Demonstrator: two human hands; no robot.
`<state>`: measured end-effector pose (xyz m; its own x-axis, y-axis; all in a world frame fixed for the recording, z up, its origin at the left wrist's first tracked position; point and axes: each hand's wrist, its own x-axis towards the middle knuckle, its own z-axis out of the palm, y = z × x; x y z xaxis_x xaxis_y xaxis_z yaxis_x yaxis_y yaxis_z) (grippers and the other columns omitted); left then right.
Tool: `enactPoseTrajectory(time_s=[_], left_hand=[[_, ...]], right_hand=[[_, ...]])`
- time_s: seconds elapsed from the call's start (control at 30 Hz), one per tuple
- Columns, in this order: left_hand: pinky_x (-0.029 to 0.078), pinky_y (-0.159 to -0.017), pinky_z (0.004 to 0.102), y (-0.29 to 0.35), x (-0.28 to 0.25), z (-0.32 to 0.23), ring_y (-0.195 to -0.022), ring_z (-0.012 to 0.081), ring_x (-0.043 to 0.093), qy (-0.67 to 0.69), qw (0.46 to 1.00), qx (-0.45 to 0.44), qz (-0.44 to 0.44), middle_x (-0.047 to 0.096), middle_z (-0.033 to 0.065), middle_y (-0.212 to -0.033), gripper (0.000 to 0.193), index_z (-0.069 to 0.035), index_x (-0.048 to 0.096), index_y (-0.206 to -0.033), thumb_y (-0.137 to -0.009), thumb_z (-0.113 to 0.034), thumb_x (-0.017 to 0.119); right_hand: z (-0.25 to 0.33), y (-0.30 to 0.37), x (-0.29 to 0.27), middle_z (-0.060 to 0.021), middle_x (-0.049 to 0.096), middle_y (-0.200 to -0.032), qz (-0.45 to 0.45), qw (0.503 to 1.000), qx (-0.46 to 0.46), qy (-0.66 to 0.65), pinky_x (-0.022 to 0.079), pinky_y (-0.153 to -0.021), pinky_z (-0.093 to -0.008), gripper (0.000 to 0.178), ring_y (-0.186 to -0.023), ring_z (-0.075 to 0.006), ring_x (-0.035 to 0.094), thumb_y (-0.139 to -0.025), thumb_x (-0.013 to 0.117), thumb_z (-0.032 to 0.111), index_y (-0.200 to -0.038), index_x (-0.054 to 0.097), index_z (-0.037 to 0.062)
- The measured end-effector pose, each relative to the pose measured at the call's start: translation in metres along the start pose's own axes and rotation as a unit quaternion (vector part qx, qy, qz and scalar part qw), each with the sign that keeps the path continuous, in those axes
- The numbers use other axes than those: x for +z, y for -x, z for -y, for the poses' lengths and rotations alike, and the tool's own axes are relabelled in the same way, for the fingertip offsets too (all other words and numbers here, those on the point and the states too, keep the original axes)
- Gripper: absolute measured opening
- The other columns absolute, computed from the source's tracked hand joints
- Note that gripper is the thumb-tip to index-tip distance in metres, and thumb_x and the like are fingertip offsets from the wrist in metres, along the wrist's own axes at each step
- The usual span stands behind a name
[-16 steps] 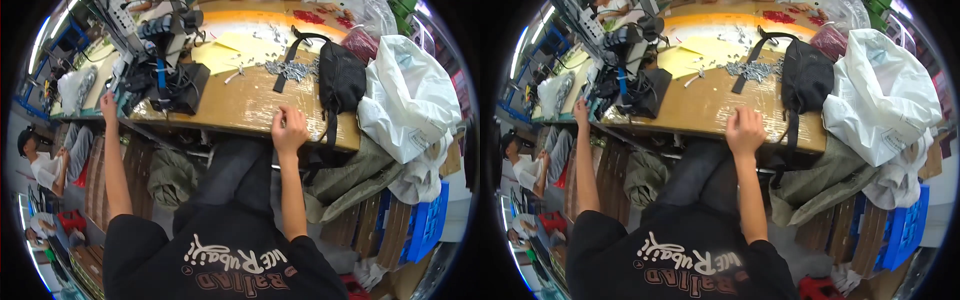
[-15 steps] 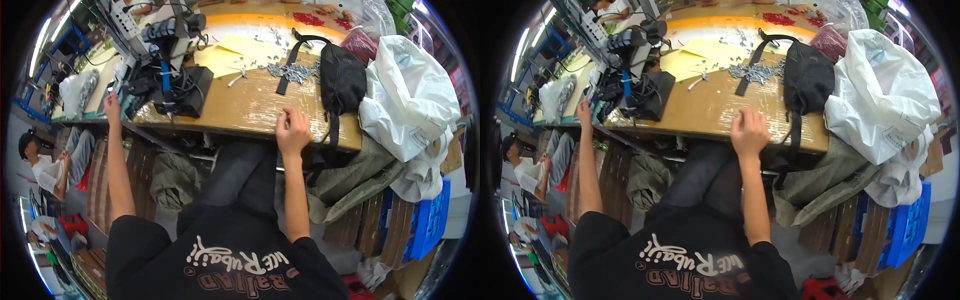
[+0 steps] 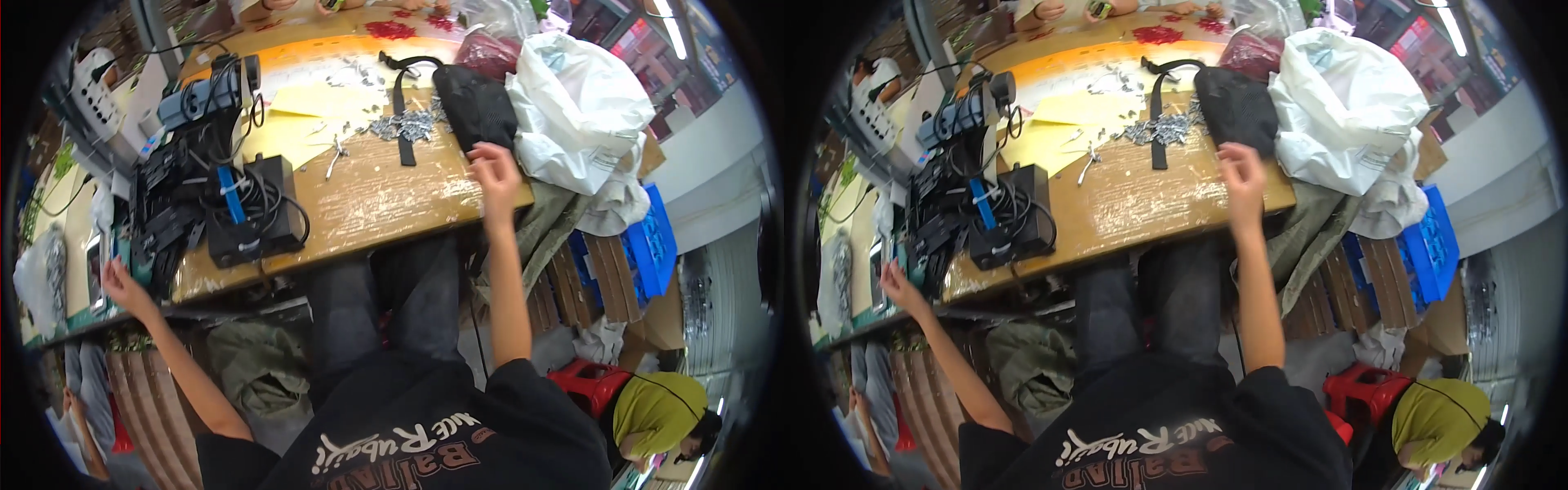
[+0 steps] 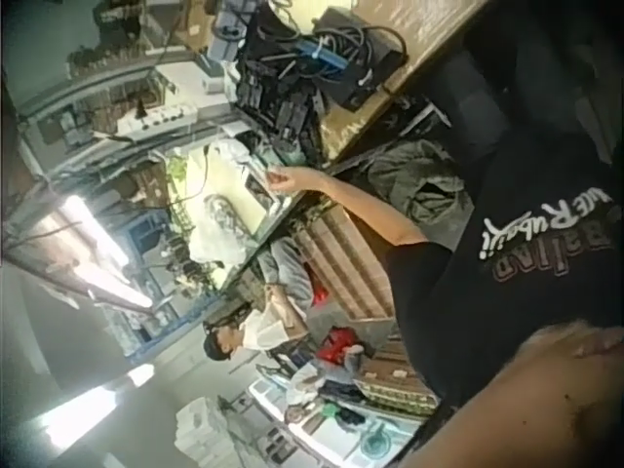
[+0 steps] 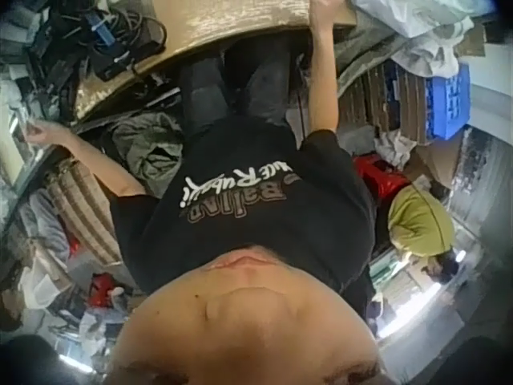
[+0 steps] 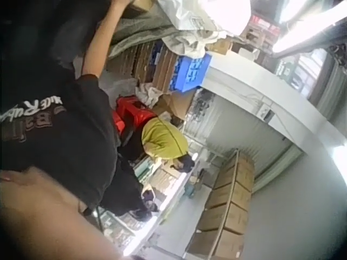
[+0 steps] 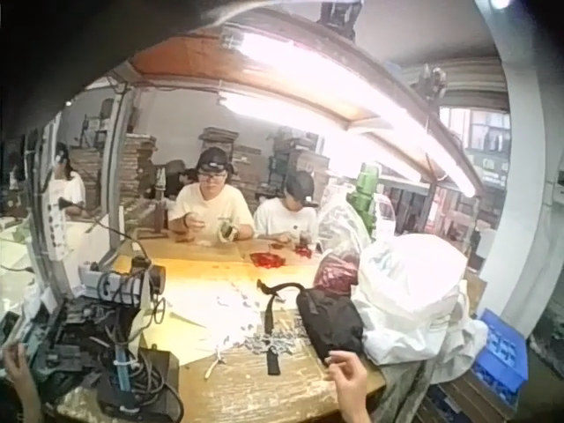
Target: The person assembles plastic components by inserting small metal pins and soldering them using a soldering iron, then takes more plastic pieces from a sack on the floor and places them onto the workbench.
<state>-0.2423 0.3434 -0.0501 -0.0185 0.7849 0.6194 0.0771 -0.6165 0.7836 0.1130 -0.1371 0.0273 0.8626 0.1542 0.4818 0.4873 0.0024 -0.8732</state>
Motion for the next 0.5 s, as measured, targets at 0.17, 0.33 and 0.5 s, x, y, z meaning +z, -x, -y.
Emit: enactPoseTrajectory(time_s=[0.17,0.33,0.5], left_hand=[[0.040,-0.084,0.0274,0.012,0.016,-0.023,-0.092,0.0170,0.052,-0.018,0.999,0.012,0.027,0.052,0.0103,-0.101,0.029,0.003,0.047,-0.105,-0.088,-0.020,0.049],[0.041,-0.083,0.0280,0.014,0.005,-0.026,-0.091,0.0185,0.052,-0.076,0.996,0.019,0.040,0.052,0.0108,-0.101,0.029,0.002,0.046,-0.106,-0.088,-0.021,0.047],[0.041,-0.079,0.0268,0.022,0.011,-0.036,-0.089,0.0179,0.051,-0.093,0.995,-0.024,0.021,0.054,0.0108,-0.097,0.025,0.000,0.046,-0.104,-0.089,-0.020,0.046]], right_hand=[[0.055,-0.151,-0.105,-0.0072,0.062,-0.076,-0.064,0.944,-0.117,0.303,0.045,-0.058,-0.0249,0.015,-0.066,-0.0131,0.057,-0.076,0.052,0.010,-0.089,0.059,0.0043],[-0.001,-0.295,-0.212,-0.0148,0.062,-0.083,0.068,0.782,-0.015,0.619,0.047,-0.065,-0.0334,0.023,-0.070,-0.0263,0.061,-0.068,0.057,0.018,-0.085,0.060,0.0031],[-0.073,-0.312,-0.231,-0.0149,0.062,-0.092,0.147,0.770,0.307,0.540,0.046,-0.072,-0.0334,0.032,-0.080,-0.0258,0.059,-0.068,0.059,0.023,-0.095,0.061,0.0045]])
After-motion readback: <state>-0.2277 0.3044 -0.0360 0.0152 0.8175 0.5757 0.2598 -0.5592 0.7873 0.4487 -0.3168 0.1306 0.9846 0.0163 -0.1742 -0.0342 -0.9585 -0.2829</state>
